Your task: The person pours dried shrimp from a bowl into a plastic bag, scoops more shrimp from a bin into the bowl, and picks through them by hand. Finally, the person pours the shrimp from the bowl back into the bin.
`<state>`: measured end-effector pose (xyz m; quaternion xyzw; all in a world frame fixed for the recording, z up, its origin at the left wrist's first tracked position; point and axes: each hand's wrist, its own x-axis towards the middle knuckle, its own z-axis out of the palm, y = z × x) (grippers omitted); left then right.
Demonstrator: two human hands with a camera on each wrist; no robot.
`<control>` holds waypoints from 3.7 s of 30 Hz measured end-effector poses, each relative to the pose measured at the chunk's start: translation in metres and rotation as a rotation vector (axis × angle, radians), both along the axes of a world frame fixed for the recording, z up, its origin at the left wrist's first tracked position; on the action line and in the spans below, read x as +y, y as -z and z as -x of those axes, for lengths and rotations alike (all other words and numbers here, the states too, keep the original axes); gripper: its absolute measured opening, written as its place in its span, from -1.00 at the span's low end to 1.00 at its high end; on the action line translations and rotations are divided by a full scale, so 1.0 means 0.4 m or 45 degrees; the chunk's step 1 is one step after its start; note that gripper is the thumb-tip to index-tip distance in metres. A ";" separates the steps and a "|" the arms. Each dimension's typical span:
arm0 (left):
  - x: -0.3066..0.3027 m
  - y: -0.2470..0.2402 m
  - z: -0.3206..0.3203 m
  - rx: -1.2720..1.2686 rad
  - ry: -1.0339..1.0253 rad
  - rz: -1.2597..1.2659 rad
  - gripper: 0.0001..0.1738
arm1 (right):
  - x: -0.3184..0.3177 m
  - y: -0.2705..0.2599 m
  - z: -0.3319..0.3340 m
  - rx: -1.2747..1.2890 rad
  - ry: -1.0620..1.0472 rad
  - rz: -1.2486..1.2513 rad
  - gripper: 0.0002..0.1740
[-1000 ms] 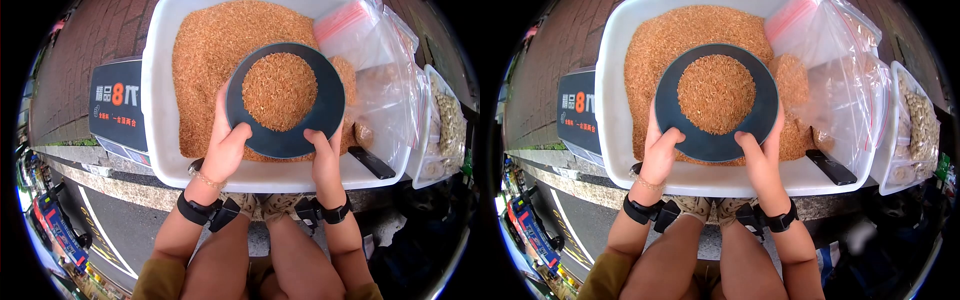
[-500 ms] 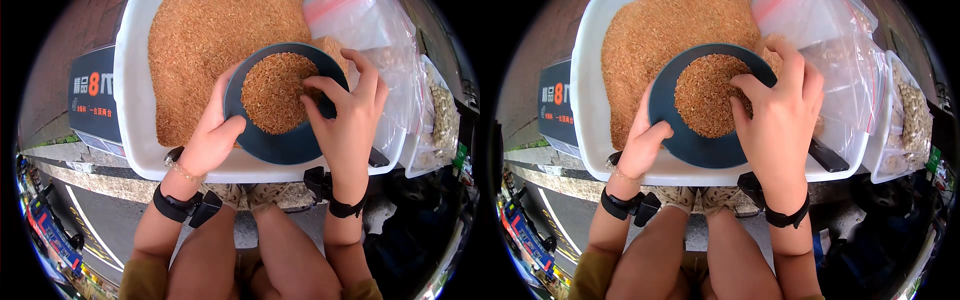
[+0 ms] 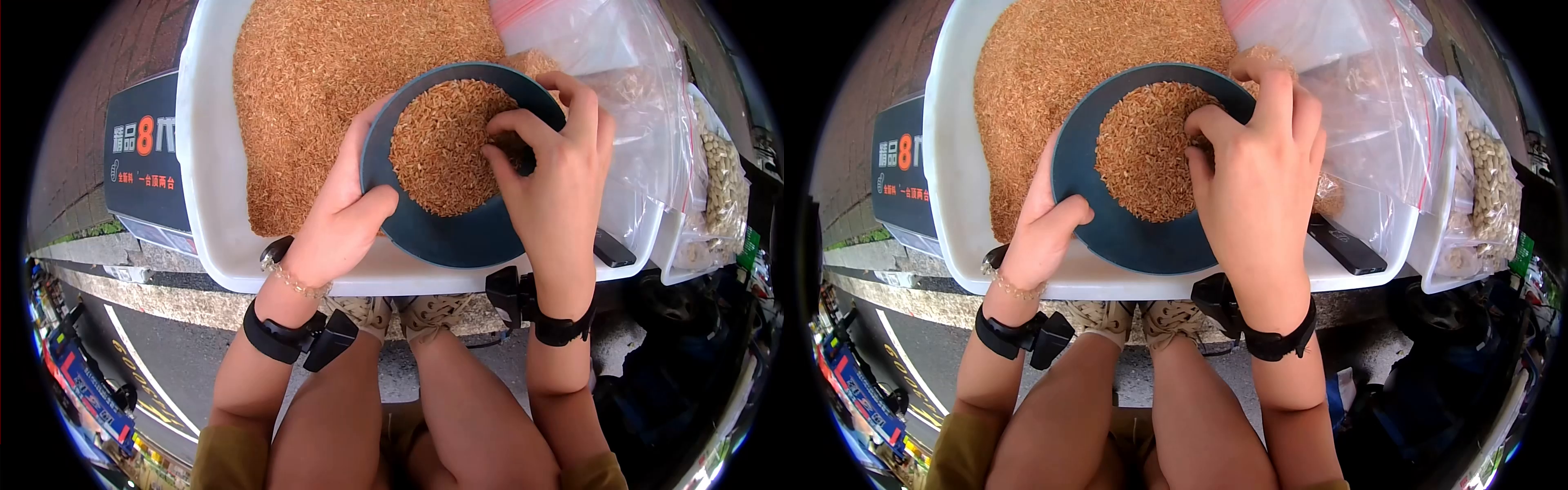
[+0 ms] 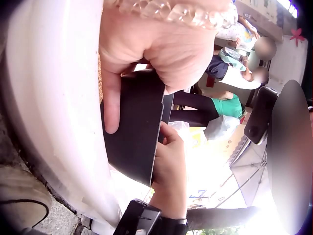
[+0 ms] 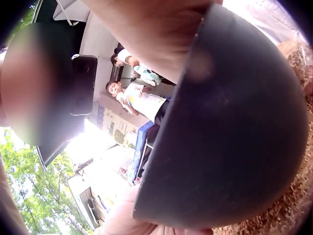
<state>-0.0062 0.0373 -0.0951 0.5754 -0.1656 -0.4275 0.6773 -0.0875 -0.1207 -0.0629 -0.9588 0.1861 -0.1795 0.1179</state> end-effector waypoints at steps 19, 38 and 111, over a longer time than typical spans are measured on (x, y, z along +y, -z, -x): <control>0.002 0.003 0.005 0.174 -0.209 -0.014 -0.20 | -0.019 -0.052 0.065 0.048 0.059 -0.162 -0.87; 0.005 0.003 -0.008 -0.027 -0.324 0.208 -0.21 | 0.055 0.088 0.055 -0.568 0.140 -1.001 -0.37; 0.003 -0.003 -0.009 -0.033 -0.113 0.201 -0.21 | 0.101 0.043 -0.082 -0.027 -0.165 -0.687 -0.91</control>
